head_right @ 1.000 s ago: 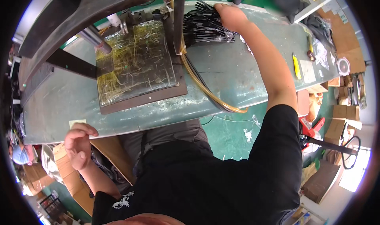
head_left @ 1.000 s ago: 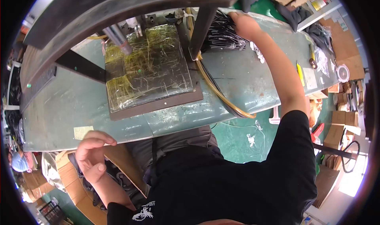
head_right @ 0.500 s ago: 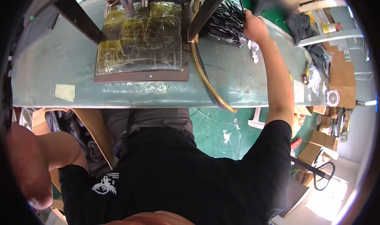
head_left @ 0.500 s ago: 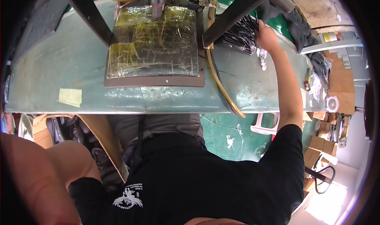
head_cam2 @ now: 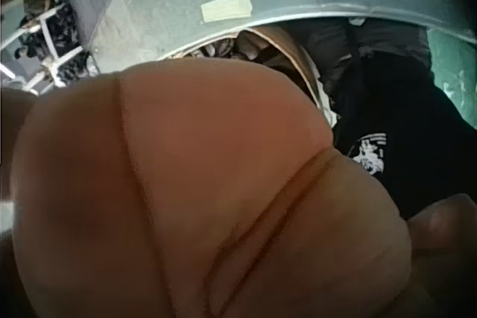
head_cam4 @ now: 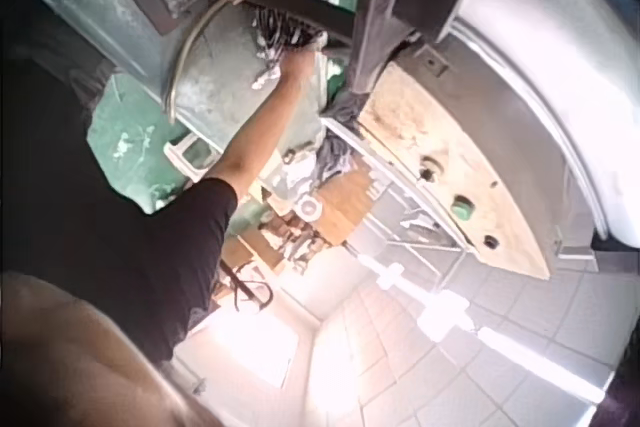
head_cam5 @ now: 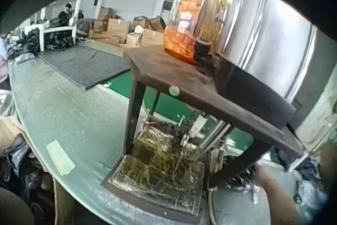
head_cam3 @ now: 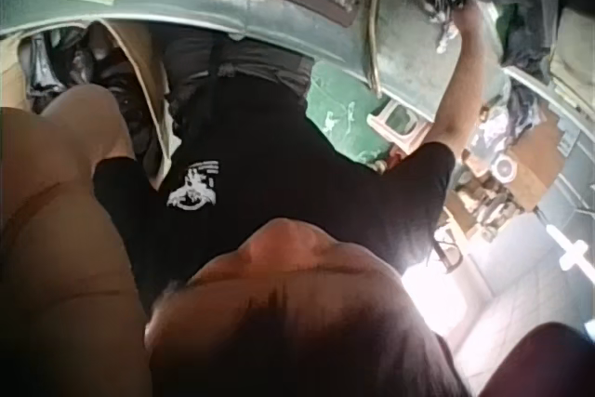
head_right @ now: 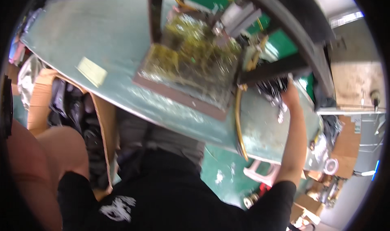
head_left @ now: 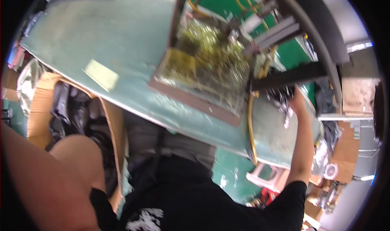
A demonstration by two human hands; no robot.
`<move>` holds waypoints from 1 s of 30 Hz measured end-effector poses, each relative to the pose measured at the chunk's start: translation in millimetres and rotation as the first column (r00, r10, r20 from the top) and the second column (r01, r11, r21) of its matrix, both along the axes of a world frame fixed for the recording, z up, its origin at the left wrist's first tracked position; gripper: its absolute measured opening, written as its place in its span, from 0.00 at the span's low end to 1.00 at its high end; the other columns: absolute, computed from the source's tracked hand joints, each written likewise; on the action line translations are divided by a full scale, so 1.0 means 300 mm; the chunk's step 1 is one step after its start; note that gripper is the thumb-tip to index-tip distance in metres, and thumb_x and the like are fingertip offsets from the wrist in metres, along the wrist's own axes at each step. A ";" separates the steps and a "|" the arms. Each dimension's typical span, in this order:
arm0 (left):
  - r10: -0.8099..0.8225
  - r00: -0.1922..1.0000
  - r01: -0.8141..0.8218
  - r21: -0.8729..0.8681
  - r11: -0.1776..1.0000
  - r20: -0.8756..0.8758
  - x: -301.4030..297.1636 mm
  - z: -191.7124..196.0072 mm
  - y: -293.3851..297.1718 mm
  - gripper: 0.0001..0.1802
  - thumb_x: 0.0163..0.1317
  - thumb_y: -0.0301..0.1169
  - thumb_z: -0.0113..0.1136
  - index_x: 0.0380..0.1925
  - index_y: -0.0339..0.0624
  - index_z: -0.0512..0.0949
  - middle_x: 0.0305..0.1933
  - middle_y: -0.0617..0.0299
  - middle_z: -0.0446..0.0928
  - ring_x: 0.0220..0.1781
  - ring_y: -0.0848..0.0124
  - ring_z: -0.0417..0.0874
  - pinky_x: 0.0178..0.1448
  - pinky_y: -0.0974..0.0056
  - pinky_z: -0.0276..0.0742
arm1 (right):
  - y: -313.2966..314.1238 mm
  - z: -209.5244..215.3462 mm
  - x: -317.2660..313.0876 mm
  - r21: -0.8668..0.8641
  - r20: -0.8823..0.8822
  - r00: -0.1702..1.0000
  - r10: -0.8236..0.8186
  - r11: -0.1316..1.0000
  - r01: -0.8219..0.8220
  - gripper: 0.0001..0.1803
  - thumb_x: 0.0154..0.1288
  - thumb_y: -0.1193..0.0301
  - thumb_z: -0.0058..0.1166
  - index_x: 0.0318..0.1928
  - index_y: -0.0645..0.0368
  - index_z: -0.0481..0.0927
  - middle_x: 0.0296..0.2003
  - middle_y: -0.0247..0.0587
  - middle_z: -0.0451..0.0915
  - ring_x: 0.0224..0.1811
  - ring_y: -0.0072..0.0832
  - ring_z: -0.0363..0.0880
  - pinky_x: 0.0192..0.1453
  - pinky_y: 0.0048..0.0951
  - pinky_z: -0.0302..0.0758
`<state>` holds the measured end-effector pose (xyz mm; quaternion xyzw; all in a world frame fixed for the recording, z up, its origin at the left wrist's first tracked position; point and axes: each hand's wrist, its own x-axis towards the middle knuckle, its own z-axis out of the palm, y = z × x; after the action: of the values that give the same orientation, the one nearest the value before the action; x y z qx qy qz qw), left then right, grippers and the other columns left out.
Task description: The person assembles bicycle saddles by taking saddle seats and metal rails, fitting the rails into the underside of each saddle by hand, and pressing them with a machine press.
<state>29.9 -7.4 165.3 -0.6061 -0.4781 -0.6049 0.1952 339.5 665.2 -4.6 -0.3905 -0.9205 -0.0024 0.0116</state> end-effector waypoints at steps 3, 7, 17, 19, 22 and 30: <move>0.047 0.976 -0.033 0.072 0.997 -0.210 0.000 -0.036 -0.184 0.28 0.69 0.45 0.59 0.67 0.52 0.75 0.60 0.61 0.75 0.50 0.63 0.74 0.56 0.50 0.63 | 0.027 -0.037 0.060 0.149 0.009 1.000 -0.027 0.989 0.025 0.35 0.61 0.75 0.58 0.71 0.60 0.69 0.59 0.65 0.81 0.64 0.63 0.77 0.68 0.54 0.74; 0.209 0.867 -0.161 0.142 0.977 -0.452 -0.029 0.014 -0.115 0.26 0.70 0.45 0.59 0.65 0.52 0.76 0.58 0.61 0.75 0.51 0.62 0.75 0.57 0.49 0.65 | -0.042 -0.023 0.098 0.102 -0.027 1.000 -0.006 0.995 0.009 0.30 0.63 0.79 0.52 0.68 0.60 0.74 0.62 0.66 0.77 0.67 0.64 0.72 0.72 0.56 0.70; 0.189 0.931 -0.144 0.162 0.976 -0.312 -0.168 -0.043 -0.403 0.23 0.70 0.45 0.60 0.62 0.52 0.78 0.54 0.62 0.76 0.51 0.62 0.76 0.59 0.47 0.67 | -0.298 0.272 0.209 0.340 0.186 0.980 0.072 0.931 -0.133 0.30 0.60 0.81 0.53 0.65 0.61 0.77 0.55 0.66 0.81 0.58 0.62 0.79 0.64 0.57 0.74; 0.137 0.977 -0.113 0.152 0.982 -0.161 -0.224 -0.092 -0.415 0.22 0.70 0.45 0.60 0.61 0.52 0.79 0.54 0.62 0.76 0.51 0.62 0.77 0.60 0.47 0.68 | -0.462 0.337 0.097 0.187 0.163 0.985 0.059 0.978 -0.089 0.29 0.60 0.80 0.55 0.65 0.61 0.77 0.47 0.63 0.83 0.50 0.61 0.81 0.54 0.57 0.78; 0.003 0.999 -0.008 0.102 0.995 0.044 -0.260 -0.124 -0.377 0.21 0.70 0.45 0.61 0.60 0.52 0.79 0.52 0.62 0.76 0.51 0.62 0.77 0.61 0.46 0.69 | -0.542 0.303 0.127 0.153 0.048 0.951 0.304 0.939 -0.308 0.17 0.63 0.73 0.60 0.53 0.61 0.78 0.36 0.60 0.82 0.41 0.62 0.81 0.46 0.59 0.76; -0.376 0.897 0.389 -0.010 0.921 0.234 0.069 0.053 0.198 0.15 0.70 0.43 0.65 0.52 0.53 0.82 0.46 0.64 0.76 0.51 0.65 0.79 0.59 0.51 0.73 | -0.458 0.130 -0.074 -0.066 0.242 0.955 0.170 0.985 -0.159 0.15 0.59 0.73 0.58 0.49 0.54 0.82 0.41 0.57 0.86 0.49 0.59 0.85 0.53 0.54 0.80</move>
<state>50.6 52.0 181.3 -0.6202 -0.3857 -0.6831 -0.0008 317.3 527.9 34.3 -0.3096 -0.9439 -0.0289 -0.1115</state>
